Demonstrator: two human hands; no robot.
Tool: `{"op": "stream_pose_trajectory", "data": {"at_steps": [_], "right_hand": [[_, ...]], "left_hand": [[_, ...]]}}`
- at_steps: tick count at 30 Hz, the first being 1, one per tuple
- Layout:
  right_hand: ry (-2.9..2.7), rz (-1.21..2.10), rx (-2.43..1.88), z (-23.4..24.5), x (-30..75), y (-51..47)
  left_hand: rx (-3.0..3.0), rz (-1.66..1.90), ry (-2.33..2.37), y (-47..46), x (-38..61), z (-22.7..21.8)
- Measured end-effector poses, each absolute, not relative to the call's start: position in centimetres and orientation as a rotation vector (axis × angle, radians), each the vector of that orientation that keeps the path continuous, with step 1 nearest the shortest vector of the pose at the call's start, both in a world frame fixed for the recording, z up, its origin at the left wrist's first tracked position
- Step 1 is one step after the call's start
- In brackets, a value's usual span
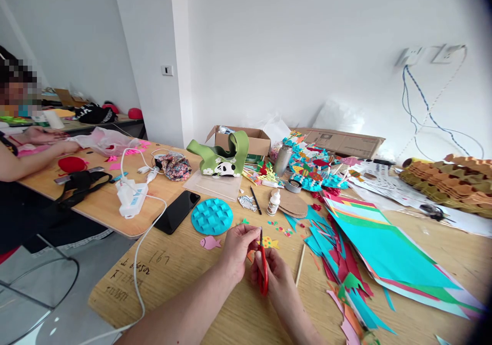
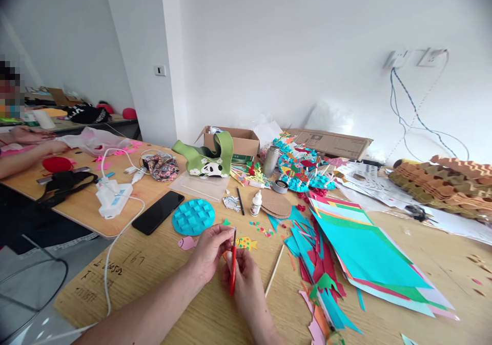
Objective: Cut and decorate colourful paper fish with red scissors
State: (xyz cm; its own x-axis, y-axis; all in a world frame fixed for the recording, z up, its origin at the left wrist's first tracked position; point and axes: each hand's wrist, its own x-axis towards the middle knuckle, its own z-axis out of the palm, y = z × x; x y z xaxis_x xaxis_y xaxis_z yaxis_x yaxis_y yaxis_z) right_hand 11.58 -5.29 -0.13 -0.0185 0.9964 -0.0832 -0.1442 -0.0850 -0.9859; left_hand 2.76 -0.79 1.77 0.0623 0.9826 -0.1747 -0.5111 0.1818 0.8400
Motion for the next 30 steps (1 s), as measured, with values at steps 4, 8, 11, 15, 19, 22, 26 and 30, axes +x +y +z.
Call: {"op": "stream_pose_trajectory", "data": {"at_steps": [4,8,11,15,19,22,26,30], "right_hand": [[-1.065,1.342,-1.158,-0.12,11.54,-5.32],[-1.052,1.34,-1.165,-0.12,11.58,-5.33],[-1.057,1.34,-1.168,-0.18,11.61,-5.33],[-1.09,1.323,-1.174,-0.33,11.63,-5.3],[-1.096,1.318,-1.178,-0.46,11.63,-5.24],[-1.097,1.321,-1.177,-0.5,11.6,-5.2],[-1.063,1.327,-1.163,-0.49,11.55,-5.19],[-1.053,1.341,-1.162,-0.54,11.58,-5.19]], "left_hand": [[0.677,1.273,0.868,-0.77,2.75,1.75],[0.671,1.271,0.862,-0.72,2.75,1.77],[0.664,1.271,0.864,-0.7,2.75,1.79],[0.673,1.271,0.864,-0.7,2.74,1.81],[0.675,1.27,0.865,-0.74,2.74,1.78],[0.679,1.268,0.864,-0.75,2.74,1.73],[0.675,1.27,0.862,-0.74,2.74,1.71],[0.663,1.27,0.852,-0.77,2.72,1.82]]}}
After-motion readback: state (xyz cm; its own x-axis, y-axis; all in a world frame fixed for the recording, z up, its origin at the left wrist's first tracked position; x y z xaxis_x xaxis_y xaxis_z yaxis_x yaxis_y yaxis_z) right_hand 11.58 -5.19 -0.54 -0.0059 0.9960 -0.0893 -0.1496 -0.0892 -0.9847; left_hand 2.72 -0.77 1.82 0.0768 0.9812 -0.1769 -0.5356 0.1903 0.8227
